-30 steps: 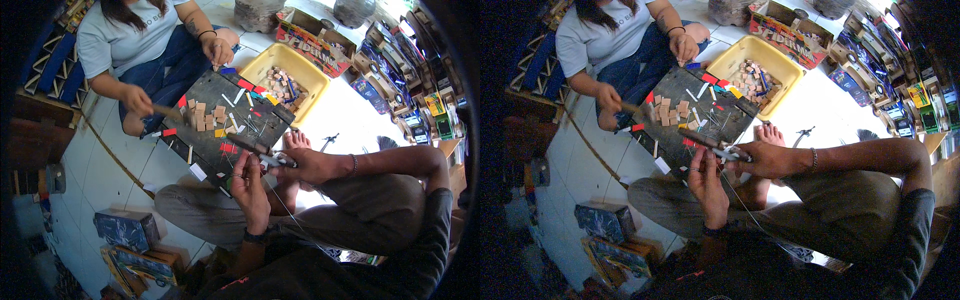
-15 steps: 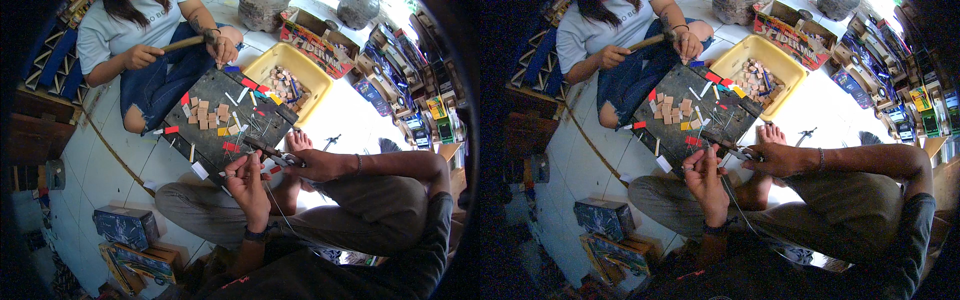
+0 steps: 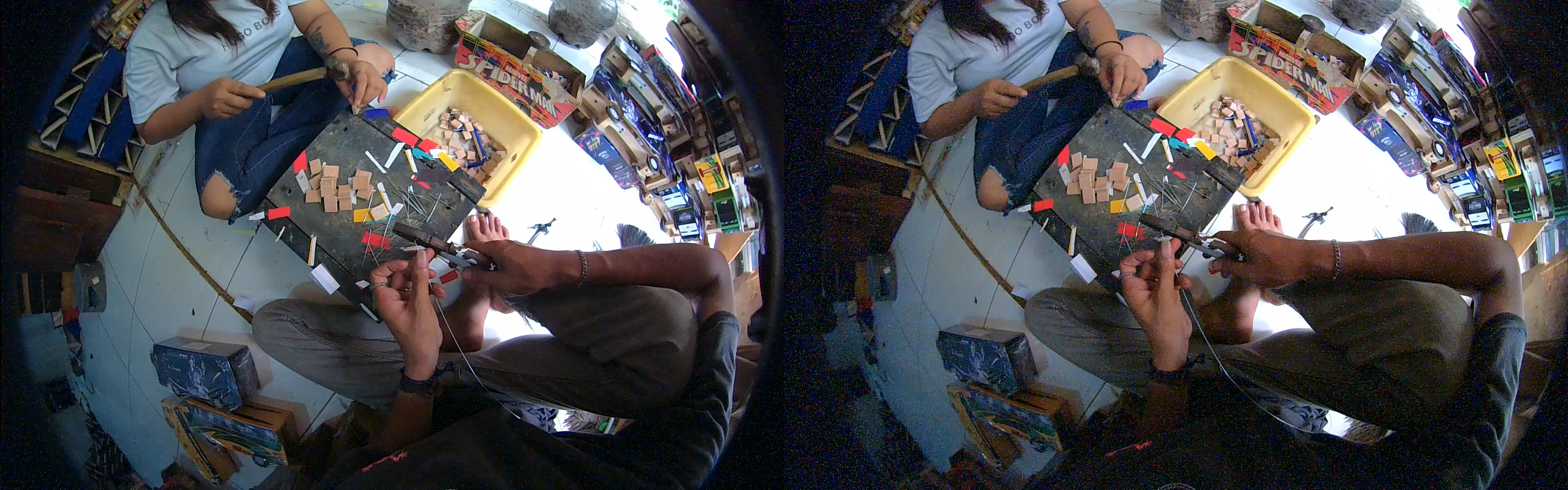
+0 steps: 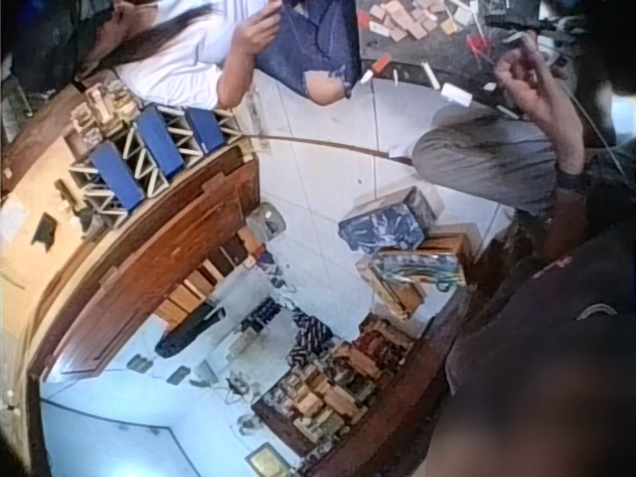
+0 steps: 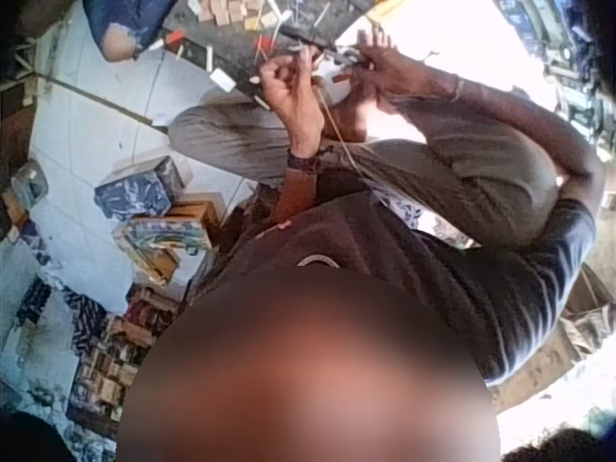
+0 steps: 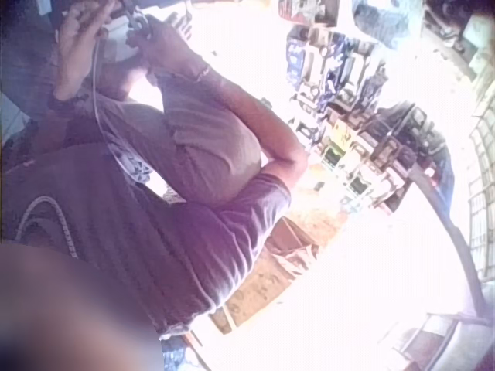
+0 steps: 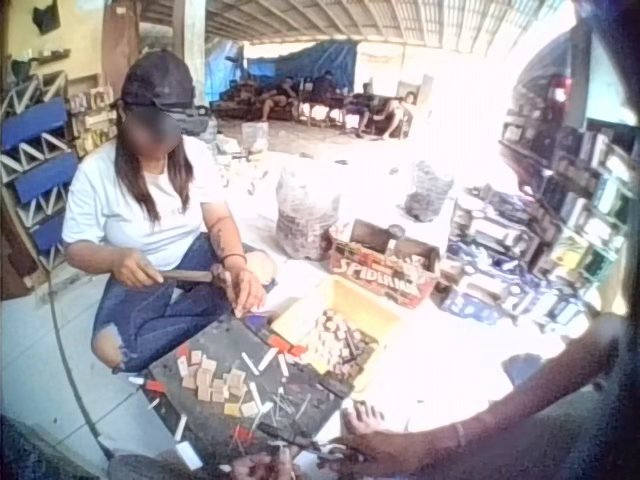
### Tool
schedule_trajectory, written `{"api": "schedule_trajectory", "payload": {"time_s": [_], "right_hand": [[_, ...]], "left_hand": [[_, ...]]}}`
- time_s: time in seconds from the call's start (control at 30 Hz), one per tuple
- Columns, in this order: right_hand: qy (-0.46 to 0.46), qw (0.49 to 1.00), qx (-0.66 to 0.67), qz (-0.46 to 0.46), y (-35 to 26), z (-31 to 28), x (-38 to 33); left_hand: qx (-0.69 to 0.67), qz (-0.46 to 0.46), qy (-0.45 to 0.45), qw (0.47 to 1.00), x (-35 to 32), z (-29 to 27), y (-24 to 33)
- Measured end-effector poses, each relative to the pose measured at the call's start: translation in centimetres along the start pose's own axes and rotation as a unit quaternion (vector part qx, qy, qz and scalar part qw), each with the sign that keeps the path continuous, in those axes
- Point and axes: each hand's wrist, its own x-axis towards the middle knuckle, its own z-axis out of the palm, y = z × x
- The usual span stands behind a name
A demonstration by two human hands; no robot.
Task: The person uses pliers to cut and manipulate small wires or pins while seated on the floor. A coworker nearby uses a hammer to work on small wooden blocks. The camera wearer handles the wire components one at a time, adjusting and cutting them with the pliers.
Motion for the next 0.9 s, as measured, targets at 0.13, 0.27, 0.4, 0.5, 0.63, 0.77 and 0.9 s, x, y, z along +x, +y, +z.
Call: {"api": "schedule_trajectory", "payload": {"time_s": [0.13,0.27,0.4,0.5,0.63,0.77,0.9], "right_hand": [[-0.01,1.0,0.001,0.007,0.2,-0.1,-0.1],[0.011,1.0,0.002,-0.011,0.2,0.1,-0.2],[0.024,0.999,-0.023,-0.015,0.3,0.3,0.0],[0.013,0.999,-0.047,0.0,0.3,0.3,0.4],[0.015,0.996,-0.086,0.017,0.6,0.6,1.0],[0.012,0.988,-0.146,0.045,1.2,0.8,2.5],[-0.037,0.984,-0.167,0.044,1.1,0.3,3.3]], "left_hand": [[-0.004,-0.002,0.0,1.0,0.0,0.0,0.0],[0.001,-0.007,-0.004,1.0,-0.1,0.0,0.0],[-0.003,-0.005,-0.002,1.0,-0.1,0.1,0.0],[-0.006,-0.005,0.003,1.0,-0.1,0.0,-0.1],[-0.002,-0.011,0.018,1.0,-0.2,0.1,-0.6],[-0.018,0.001,0.048,0.999,-0.7,0.3,-1.4],[-0.02,0.006,0.072,0.997,-0.7,0.5,-1.8]]}}
